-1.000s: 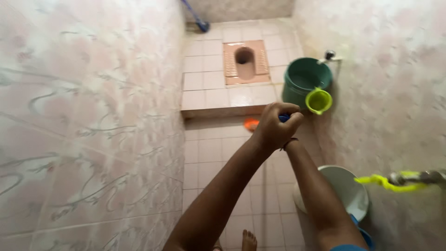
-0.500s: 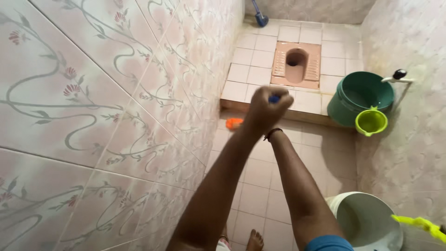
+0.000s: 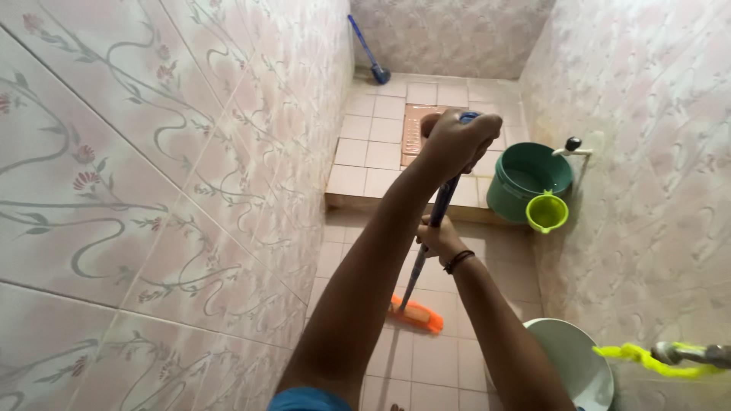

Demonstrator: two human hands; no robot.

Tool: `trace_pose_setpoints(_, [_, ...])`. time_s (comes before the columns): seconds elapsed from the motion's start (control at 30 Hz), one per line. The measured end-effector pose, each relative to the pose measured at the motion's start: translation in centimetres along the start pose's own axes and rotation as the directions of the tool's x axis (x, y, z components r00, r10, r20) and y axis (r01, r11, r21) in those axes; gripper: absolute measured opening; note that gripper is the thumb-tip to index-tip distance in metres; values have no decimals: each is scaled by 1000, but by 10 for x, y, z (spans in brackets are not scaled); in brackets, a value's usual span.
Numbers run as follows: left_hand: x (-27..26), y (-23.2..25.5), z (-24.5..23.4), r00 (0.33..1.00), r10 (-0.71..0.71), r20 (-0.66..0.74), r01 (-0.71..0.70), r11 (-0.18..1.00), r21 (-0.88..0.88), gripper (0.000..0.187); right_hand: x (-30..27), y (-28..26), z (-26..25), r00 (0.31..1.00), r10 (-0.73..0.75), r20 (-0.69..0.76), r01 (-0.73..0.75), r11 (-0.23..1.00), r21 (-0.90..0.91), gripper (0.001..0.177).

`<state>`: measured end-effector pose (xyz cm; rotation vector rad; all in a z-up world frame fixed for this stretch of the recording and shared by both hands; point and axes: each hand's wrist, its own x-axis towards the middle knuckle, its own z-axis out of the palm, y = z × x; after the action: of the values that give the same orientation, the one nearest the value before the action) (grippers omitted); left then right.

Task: The person uses a squeegee to move water across a tiled bathroom floor into a drain.

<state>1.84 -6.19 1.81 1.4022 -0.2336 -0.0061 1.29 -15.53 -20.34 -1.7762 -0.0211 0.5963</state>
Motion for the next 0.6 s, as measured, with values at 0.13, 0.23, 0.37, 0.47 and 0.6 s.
trace_pose_setpoints(0.13, [-3,-5,15,1000,15,-13,-15,1000,13,25,-7,7,3,996,-35,-84,45,991,125,15])
trace_pose_setpoints(0.23, [-23,-9,14,998,56,-35,-54,997,53,25,11,29,13,978,-40,-206,64,992,109,24])
trace_pose_setpoints(0.37, [-39,-37,-4,975,220,5,-219,966,141,29,63,77,29,880,-369,-299,381,924,-20,26])
trace_pose_setpoints(0.47, [-52,-85,-1,949,313,-36,-275,879,389,25,116,115,31,885,-442,-146,452,742,494,30])
trace_pose_setpoints(0.6, [-93,-147,30,852,523,-11,-449,743,496,24,108,171,-16,885,-465,14,246,494,834,28])
